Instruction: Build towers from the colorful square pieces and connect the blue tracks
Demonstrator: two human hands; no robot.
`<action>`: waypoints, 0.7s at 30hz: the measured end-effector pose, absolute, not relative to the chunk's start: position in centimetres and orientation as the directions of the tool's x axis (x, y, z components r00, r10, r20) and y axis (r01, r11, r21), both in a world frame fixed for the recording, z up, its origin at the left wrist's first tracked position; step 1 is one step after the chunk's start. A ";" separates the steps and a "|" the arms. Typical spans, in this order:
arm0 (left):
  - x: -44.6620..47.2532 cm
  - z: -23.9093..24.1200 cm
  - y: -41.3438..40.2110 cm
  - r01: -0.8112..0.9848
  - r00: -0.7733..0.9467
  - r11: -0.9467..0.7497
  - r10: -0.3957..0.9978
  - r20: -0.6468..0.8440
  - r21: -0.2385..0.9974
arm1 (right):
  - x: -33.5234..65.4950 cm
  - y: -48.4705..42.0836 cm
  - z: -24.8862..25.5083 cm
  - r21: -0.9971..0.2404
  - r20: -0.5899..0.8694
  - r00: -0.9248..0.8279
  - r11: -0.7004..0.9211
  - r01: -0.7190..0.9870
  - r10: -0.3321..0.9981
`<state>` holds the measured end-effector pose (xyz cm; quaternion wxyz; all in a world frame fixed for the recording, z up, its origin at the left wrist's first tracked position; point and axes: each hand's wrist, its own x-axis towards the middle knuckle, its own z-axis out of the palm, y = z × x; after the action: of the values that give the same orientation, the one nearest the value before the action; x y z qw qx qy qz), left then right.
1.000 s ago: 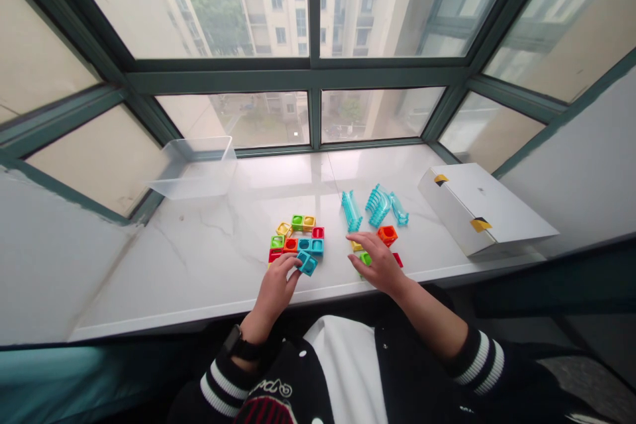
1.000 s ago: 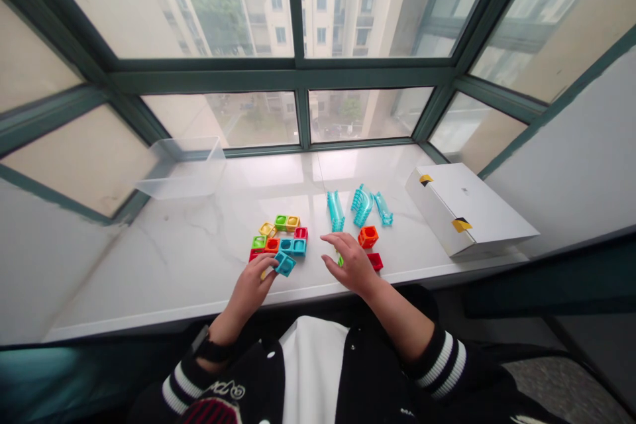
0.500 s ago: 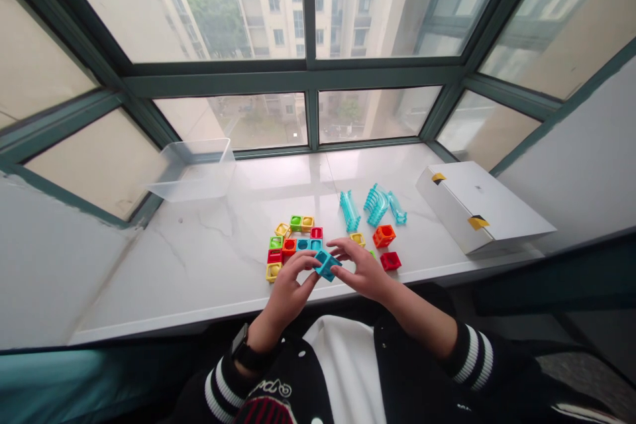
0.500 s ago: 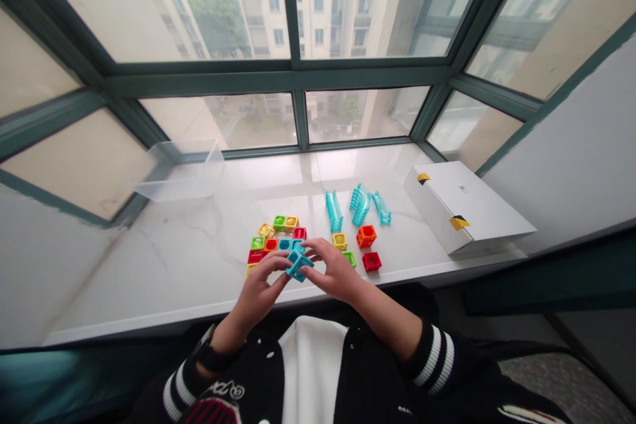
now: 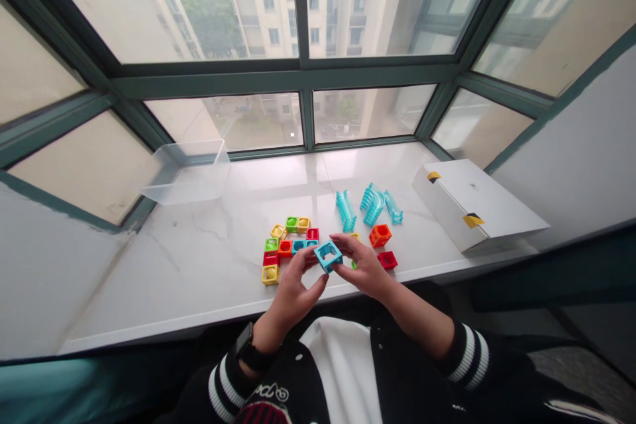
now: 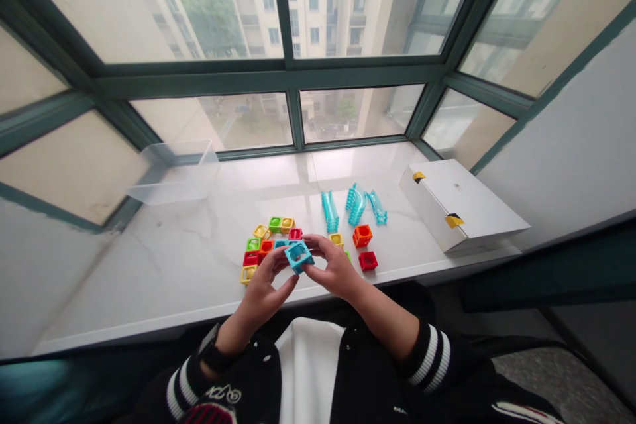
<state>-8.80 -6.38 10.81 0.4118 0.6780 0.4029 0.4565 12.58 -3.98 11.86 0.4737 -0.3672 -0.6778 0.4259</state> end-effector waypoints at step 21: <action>-7.6 11.1 -5.7 0.401 0.263 -0.481 0.876 0.404 0.780 | 14.3 -3.8 11.7 -0.826 0.356 -0.279 0.440 0.353 0.892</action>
<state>-7.58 -5.67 11.12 0.2760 0.7453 0.4284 0.4300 14.32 -3.78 11.74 0.4253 -0.4238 -0.7342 0.3170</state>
